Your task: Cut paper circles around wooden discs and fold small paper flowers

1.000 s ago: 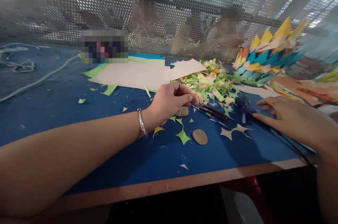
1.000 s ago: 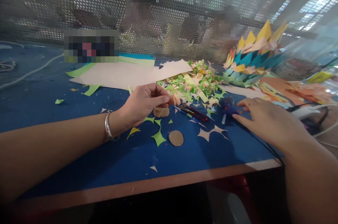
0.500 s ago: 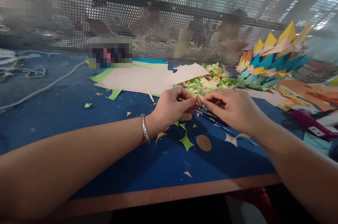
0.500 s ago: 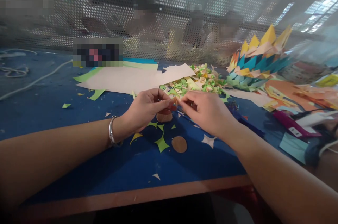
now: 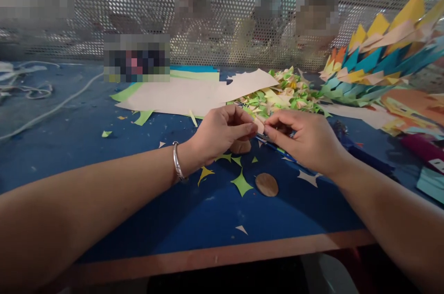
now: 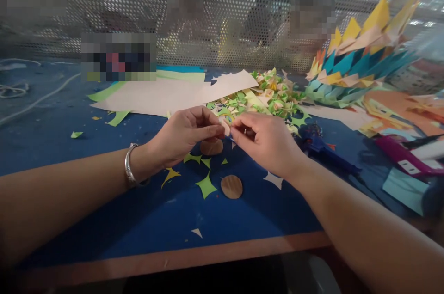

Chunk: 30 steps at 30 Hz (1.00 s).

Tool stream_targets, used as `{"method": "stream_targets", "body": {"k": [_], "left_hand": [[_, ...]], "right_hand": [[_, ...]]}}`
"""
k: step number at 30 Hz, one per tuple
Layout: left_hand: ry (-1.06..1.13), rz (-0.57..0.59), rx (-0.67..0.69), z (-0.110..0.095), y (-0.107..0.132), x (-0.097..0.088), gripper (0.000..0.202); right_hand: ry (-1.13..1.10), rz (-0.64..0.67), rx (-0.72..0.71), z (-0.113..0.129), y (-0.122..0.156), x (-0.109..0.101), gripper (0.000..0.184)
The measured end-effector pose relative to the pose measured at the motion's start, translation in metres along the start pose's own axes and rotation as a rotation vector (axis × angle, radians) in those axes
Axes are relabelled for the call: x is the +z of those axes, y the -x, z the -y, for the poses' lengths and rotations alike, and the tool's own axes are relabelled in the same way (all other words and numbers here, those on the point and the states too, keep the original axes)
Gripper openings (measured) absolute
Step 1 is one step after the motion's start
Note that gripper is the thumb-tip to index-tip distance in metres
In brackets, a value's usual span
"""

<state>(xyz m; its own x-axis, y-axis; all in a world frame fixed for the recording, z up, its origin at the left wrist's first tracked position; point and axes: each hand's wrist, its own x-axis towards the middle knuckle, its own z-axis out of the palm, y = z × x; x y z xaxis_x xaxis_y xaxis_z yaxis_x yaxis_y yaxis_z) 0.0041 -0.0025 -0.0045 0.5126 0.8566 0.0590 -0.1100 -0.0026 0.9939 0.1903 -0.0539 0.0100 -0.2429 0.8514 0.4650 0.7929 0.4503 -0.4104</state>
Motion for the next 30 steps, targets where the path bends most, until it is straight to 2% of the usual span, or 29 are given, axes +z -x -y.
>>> {"method": "stream_targets", "body": {"k": [3,9,13,16,21,26,30], "left_hand": [[-0.021,0.013,0.013,0.000,0.000,-0.002,0.015],[-0.189,-0.040,0.131,-0.007,-0.003,-0.010,0.015],[-0.255,0.143,0.077,-0.011,0.003,-0.009,0.012],[-0.390,0.270,0.086,-0.013,0.008,-0.006,0.009],[-0.545,0.339,0.138,-0.013,0.012,-0.007,0.006],[-0.684,0.317,0.187,-0.014,0.007,-0.015,0.013],[-0.865,0.149,0.232,-0.014,0.001,-0.023,0.016]], "right_hand": [[-0.027,0.011,0.030,0.000,0.000,-0.001,0.014],[-0.063,-0.021,0.108,-0.002,0.003,-0.005,0.016],[-0.088,-0.057,0.127,-0.004,0.005,-0.009,0.019],[-0.107,-0.070,0.130,-0.005,0.005,-0.009,0.018],[-0.132,-0.050,0.134,-0.005,0.003,-0.007,0.019],[-0.140,-0.026,0.144,-0.005,0.002,-0.007,0.017],[-0.155,-0.013,0.138,-0.006,0.003,-0.007,0.016]]}}
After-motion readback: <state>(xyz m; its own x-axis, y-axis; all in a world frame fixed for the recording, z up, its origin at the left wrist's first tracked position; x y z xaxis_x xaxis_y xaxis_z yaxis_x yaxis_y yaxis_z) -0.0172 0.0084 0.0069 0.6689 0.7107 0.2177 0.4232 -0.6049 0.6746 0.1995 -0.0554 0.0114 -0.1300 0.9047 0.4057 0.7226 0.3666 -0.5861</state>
